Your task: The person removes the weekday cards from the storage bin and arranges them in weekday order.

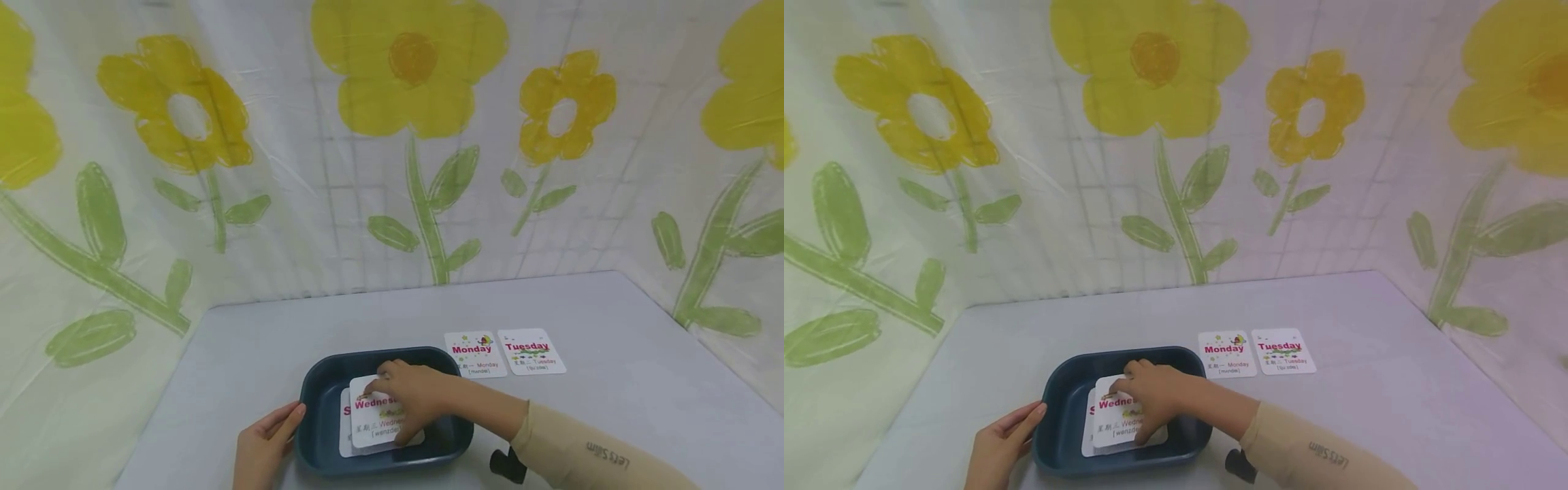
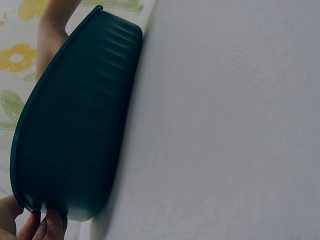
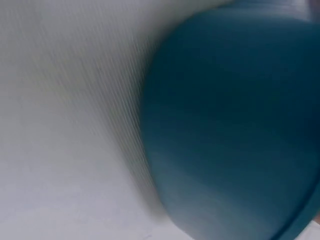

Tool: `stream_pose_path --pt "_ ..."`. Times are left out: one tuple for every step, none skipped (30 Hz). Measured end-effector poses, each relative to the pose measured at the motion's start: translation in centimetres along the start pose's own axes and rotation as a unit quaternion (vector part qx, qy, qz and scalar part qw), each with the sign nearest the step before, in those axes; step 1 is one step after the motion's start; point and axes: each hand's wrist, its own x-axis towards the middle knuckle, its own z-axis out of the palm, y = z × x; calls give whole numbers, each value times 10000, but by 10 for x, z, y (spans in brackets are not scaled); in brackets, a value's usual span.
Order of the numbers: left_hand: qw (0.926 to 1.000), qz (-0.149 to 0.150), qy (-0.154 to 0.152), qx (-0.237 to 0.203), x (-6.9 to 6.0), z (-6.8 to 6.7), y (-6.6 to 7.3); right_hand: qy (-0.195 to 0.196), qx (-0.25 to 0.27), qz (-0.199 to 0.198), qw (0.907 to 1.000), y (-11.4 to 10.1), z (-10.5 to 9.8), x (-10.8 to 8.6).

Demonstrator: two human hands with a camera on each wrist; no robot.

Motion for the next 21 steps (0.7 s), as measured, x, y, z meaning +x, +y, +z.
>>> stream_pose_path --pt "10000 -1 8 -10 0 0 0 6 -19 -14 10000 0 -2 -1" --pt "10000 -6 16 -21 0 0 0 9 -23 -23 10000 1 -3 -1" --pt "10000 -2 14 -24 0 0 0 13 -19 -23 10000 1 -4 -2" --pt "10000 -2 18 -23 0 0 0 9 1 -19 10000 1 -5 -3" --pt "10000 0 17 -19 0 0 0 3 18 -8 10000 2 -7 -3" --pt "10000 -3 17 -15 0 0 -1 1 17 5 10000 2 -8 -5" --pt "10000 -10 25 -10 0 0 -1 -10 23 19 10000 3 -9 -6" --pt "10000 -8 23 -3 0 0 -1 -26 48 46 10000 3 -10 -7" --pt "10000 -6 25 12 0 0 -1 -26 50 66 10000 4 -12 -9" --pt "10000 -3 25 16 1 0 -1 -24 53 88 9999 5 -14 -11" --pt "10000 2 20 16 1 0 -1 -22 56 113 9999 5 -15 -13" --pt "10000 -1 31 12 1 0 -1 -9 49 123 9999 6 -17 -15" --pt "10000 -1 41 10 1 0 -1 0 72 135 9999 7 -19 -18" --pt "10000 -5 55 9 1 0 -1 9 105 154 9998 8 -21 -21" --pt "10000 -7 63 5 1 0 -1 29 137 158 9998 8 -23 -24" --pt "10000 -6 62 -5 1 1 -2 43 184 158 9997 9 -26 -27" --pt "10000 -8 70 -1 1 1 -2 60 233 160 9996 10 -28 -30" --pt "10000 -7 77 4 1 1 -2 84 293 171 9994 10 -30 -33" --pt "10000 -1 78 10 1 1 -2 99 352 203 9991 11 -32 -37" --pt "10000 16 68 17 1 1 -3 120 400 248 9988 11 -34 -40" --pt "10000 26 67 30 1 1 -3 147 432 288 9985 12 -37 -43"
